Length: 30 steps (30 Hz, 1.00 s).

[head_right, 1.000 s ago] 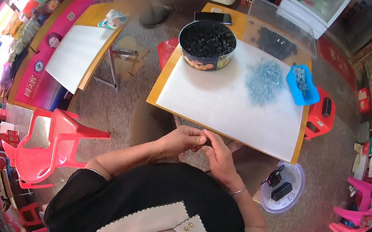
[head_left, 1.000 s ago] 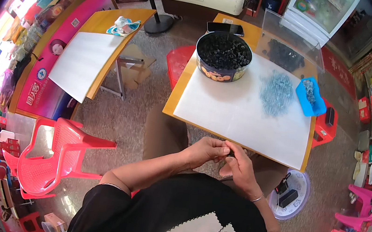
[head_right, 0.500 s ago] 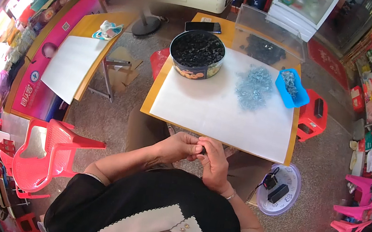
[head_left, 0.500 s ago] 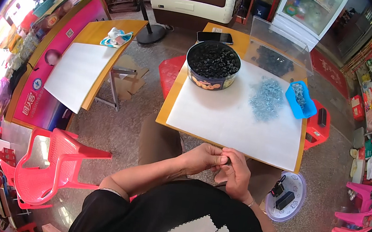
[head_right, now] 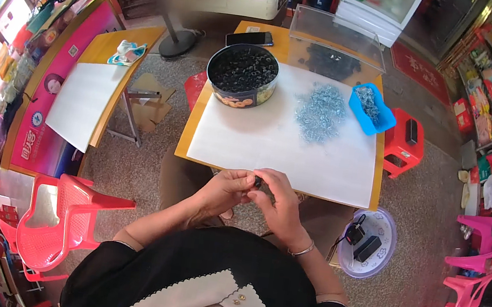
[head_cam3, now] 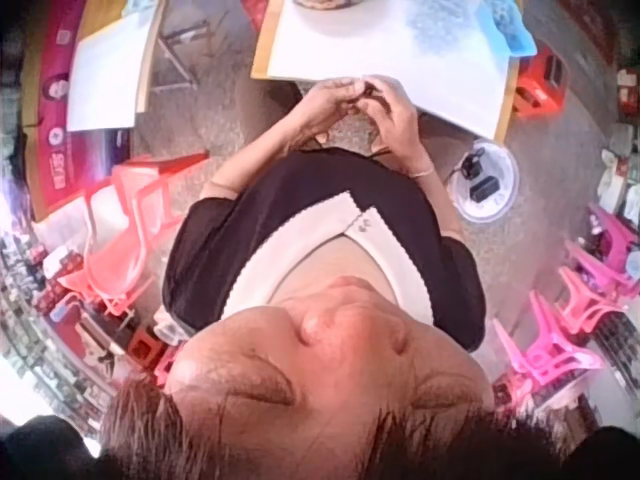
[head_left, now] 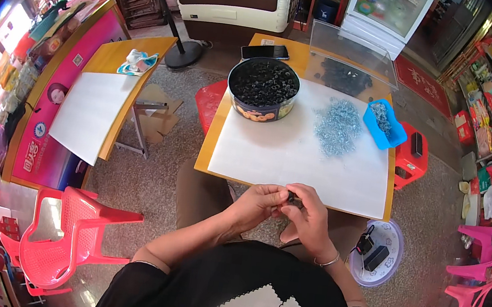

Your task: The person sits at a table and repeatedly picks up small black plastic components from a bowl and light blue fasteners from a pile. They insert the fasteners into the components by hand and place the assembled units back into the bowl. The process is repetitive and involves handling small parts one at a time.

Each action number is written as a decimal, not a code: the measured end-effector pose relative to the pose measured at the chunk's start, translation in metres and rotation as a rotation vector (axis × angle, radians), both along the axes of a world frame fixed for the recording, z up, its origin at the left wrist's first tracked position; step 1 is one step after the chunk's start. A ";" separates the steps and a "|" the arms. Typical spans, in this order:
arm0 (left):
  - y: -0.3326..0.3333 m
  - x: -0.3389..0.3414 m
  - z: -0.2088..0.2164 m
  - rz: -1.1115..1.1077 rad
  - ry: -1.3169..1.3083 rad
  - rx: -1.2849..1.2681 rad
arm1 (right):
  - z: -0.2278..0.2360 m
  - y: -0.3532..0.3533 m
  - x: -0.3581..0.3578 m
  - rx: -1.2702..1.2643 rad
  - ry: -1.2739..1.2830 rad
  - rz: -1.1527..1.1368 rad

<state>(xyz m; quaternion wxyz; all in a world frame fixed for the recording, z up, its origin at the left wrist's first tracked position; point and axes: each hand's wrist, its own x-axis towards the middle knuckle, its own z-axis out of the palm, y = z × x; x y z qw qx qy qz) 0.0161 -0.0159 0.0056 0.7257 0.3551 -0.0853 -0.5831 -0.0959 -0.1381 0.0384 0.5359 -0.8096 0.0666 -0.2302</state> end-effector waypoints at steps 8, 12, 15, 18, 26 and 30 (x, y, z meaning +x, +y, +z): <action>-0.011 0.017 0.012 0.049 -0.030 0.050 | 0.013 -0.084 0.060 -0.121 0.018 -0.076; -0.004 0.022 0.003 0.050 -0.021 0.145 | 0.035 -0.185 0.140 -0.298 0.025 -0.370; 0.000 0.027 -0.013 0.037 0.032 0.134 | 0.044 -0.270 0.194 -0.454 0.051 -0.507; 0.001 0.032 -0.020 0.047 0.034 0.158 | 0.046 -0.308 0.219 -0.564 0.096 -0.644; -0.006 0.041 -0.034 0.087 0.080 0.195 | -0.008 -0.213 0.177 -0.388 0.089 -0.179; -0.009 0.040 -0.039 0.086 0.090 0.190 | -0.028 -0.170 0.115 -0.441 0.192 -0.168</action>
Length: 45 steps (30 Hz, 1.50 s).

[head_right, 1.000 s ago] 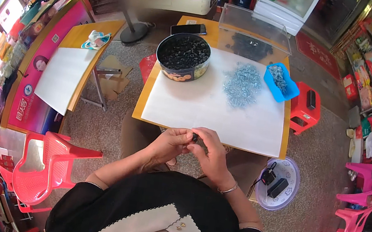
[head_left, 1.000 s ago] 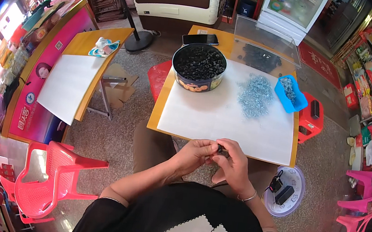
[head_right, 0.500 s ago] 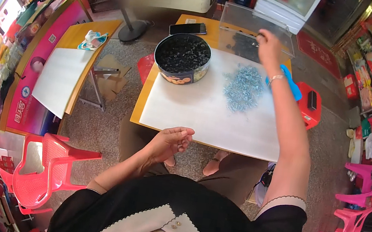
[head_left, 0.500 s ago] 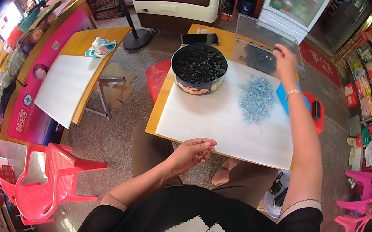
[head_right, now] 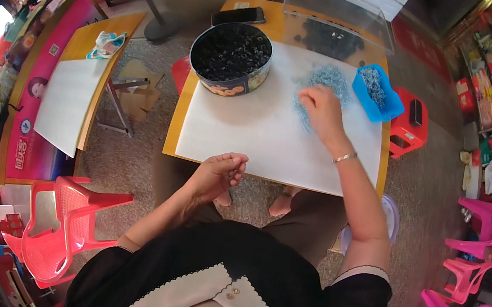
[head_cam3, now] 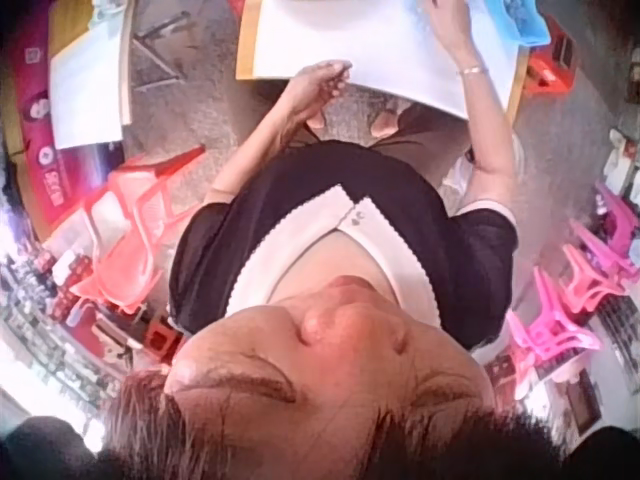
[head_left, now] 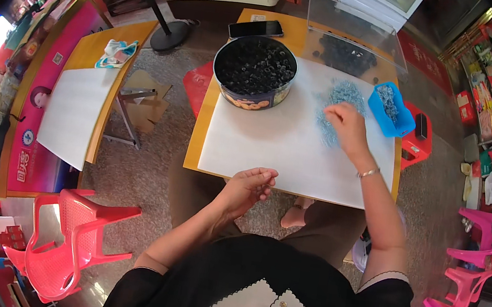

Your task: The person sits at a table and repeatedly picks up small black plastic components from a bowl and light blue fasteners from a pile. They insert the fasteners into the components by hand and place the assembled units back into the bowl. The process is repetitive and involves handling small parts one at a time.

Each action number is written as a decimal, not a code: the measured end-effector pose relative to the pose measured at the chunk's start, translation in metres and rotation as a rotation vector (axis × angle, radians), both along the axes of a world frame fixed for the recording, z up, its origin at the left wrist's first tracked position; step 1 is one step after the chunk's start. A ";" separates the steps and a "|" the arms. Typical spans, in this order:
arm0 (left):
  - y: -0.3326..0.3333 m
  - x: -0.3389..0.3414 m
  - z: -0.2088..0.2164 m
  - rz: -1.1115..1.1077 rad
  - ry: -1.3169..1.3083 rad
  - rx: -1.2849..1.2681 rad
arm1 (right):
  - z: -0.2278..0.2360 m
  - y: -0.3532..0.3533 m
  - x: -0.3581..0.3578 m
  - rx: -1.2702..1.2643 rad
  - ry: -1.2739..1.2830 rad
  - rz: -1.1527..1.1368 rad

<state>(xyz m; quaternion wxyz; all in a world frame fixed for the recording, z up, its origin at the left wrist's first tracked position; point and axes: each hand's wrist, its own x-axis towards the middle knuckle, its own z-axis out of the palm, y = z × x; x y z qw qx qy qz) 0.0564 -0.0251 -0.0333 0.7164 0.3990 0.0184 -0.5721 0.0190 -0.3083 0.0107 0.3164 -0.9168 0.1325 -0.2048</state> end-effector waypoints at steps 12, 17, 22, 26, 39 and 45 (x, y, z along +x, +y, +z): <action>-0.016 -0.012 0.006 -0.055 -0.078 0.019 | -0.062 0.050 -0.067 -0.161 -0.106 -0.165; -0.013 -0.015 0.005 -0.047 -0.075 0.031 | -0.067 0.047 -0.065 -0.131 -0.114 -0.169; -0.013 -0.016 0.005 -0.036 -0.090 0.034 | -0.065 0.068 -0.061 -0.130 -0.136 -0.101; -0.013 -0.018 0.002 -0.027 -0.090 0.036 | -0.064 0.077 -0.056 -0.125 -0.160 -0.105; -0.048 0.143 0.052 0.332 -1.484 0.361 | -0.070 0.082 -0.068 0.075 -0.242 -0.240; -0.102 0.216 0.039 0.141 -1.854 0.583 | -0.074 0.082 -0.068 0.169 -0.198 -0.272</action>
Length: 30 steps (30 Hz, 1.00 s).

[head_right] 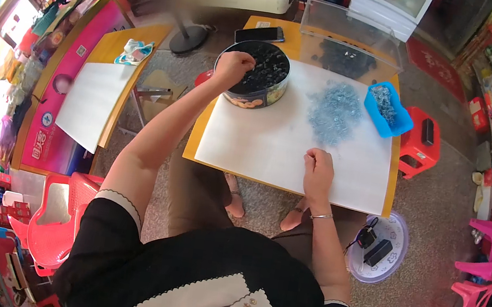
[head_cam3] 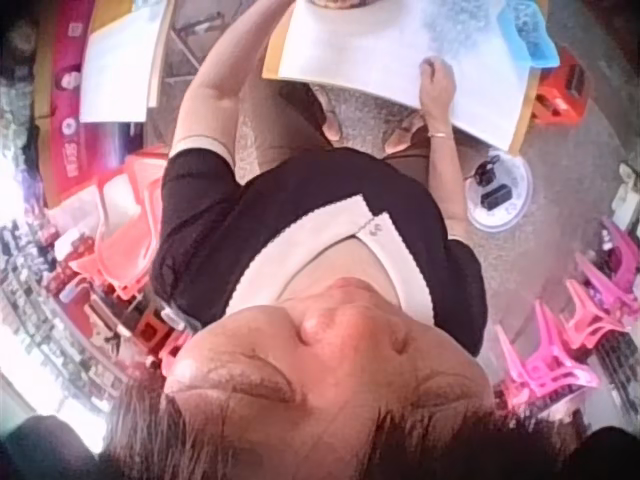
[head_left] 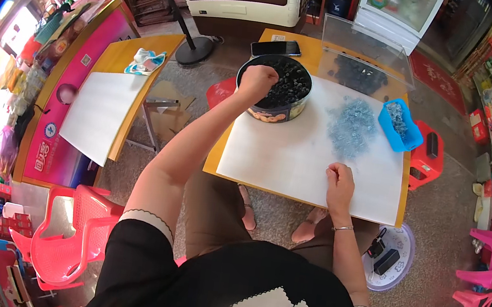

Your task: The person sits at a table and repeatedly picks up small black plastic components from a bowl and light blue fasteners from a pile. They insert the fasteners into the components by hand and place the assembled units back into the bowl. The process is repetitive and involves handling small parts one at a time.

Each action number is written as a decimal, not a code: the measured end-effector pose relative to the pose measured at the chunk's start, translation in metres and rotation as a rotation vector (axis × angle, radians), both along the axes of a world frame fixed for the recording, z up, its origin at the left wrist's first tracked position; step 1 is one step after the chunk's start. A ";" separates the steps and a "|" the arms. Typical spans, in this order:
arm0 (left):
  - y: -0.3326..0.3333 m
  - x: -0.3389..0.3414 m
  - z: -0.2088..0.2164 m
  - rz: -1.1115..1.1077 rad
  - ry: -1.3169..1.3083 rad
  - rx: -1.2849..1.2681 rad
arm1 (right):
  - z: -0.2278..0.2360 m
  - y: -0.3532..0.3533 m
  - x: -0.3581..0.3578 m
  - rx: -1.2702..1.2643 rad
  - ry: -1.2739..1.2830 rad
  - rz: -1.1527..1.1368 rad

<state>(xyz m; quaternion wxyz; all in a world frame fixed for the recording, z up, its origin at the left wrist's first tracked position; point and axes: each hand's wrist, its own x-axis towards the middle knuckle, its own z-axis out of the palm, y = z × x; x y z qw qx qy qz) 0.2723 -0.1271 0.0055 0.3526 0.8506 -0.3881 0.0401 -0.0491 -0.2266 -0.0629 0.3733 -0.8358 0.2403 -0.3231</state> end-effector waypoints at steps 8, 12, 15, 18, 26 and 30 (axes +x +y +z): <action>-0.047 0.008 -0.024 -0.036 -0.064 0.332 | -0.001 -0.003 -0.001 0.044 -0.013 0.014; -0.033 0.006 -0.014 -0.013 0.075 0.032 | -0.001 -0.004 -0.003 0.033 -0.030 0.009; -0.009 0.006 0.003 -0.126 0.955 -0.441 | 0.002 -0.001 -0.001 0.058 -0.060 -0.006; 0.019 -0.026 0.007 -0.439 1.459 -0.747 | -0.009 -0.005 -0.003 0.161 -0.127 -0.027; 0.075 -0.175 -0.012 -0.511 1.941 -0.995 | 0.074 0.047 -0.004 0.380 -0.266 0.191; 0.084 -0.209 -0.005 -0.455 1.901 -0.957 | 0.100 0.067 -0.008 0.237 -0.325 0.323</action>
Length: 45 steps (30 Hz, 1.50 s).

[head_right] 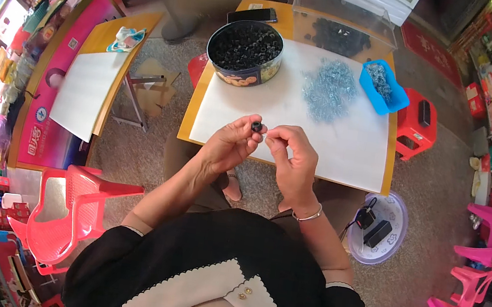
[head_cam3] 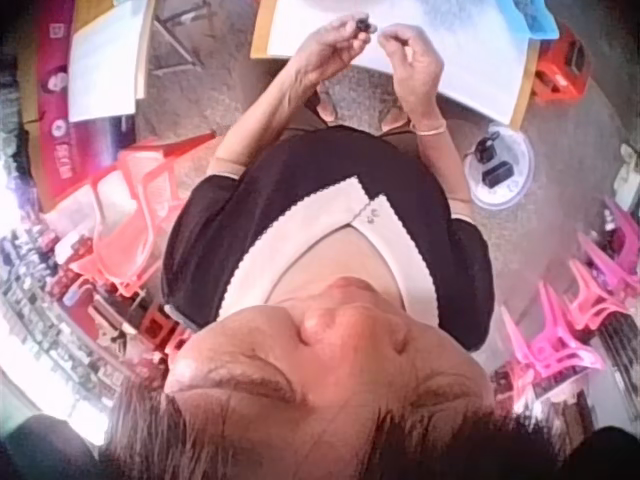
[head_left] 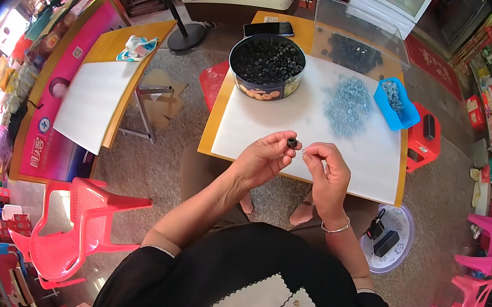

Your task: The person sits at a table and repeatedly picks up small black plastic components from a bowl and light blue fasteners from a pile. They insert the fasteners into the components by hand and place the assembled units back into the bowl. The process is repetitive and involves handling small parts one at a time.

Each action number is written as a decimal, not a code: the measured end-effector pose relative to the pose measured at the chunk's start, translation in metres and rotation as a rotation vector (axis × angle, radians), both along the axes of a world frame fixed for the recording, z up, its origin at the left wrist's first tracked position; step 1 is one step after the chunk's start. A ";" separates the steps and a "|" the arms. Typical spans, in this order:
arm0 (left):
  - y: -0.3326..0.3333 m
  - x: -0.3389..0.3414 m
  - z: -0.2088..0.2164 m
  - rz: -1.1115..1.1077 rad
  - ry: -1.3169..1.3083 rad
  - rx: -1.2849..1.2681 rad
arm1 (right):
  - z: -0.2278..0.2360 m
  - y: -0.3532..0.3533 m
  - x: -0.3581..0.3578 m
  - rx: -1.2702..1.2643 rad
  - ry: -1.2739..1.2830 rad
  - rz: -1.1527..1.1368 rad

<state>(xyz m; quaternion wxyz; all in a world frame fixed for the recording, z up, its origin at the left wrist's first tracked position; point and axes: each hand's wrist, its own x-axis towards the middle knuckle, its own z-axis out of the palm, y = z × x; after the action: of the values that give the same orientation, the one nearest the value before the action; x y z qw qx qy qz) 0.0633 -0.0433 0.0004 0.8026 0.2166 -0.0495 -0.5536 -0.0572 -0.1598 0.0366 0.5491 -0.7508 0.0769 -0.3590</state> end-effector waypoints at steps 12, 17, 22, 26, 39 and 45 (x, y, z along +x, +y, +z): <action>0.016 -0.022 0.015 0.048 -0.127 0.144 | 0.002 0.014 -0.017 0.002 0.063 -0.008; 0.017 -0.026 0.022 0.041 -0.134 0.204 | 0.005 0.016 -0.019 -0.007 0.056 -0.028; 0.020 -0.029 0.020 0.034 -0.137 0.208 | 0.007 0.019 -0.018 -0.043 0.079 -0.051; 0.021 -0.031 0.016 0.015 -0.231 0.227 | 0.004 0.017 -0.015 -0.168 0.080 -0.056; 0.045 -0.039 0.006 -0.218 -0.358 0.380 | -0.016 0.004 -0.023 0.376 0.498 0.419; 0.050 -0.041 -0.012 -0.261 -0.230 0.337 | -0.023 0.011 -0.022 0.343 0.495 0.440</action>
<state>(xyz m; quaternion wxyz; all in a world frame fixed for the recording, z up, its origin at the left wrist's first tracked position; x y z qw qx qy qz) 0.0220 0.0071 -0.0119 0.6660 0.4008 -0.0749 -0.6247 -0.0789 -0.1486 0.0136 0.6958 -0.7105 0.1034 -0.0217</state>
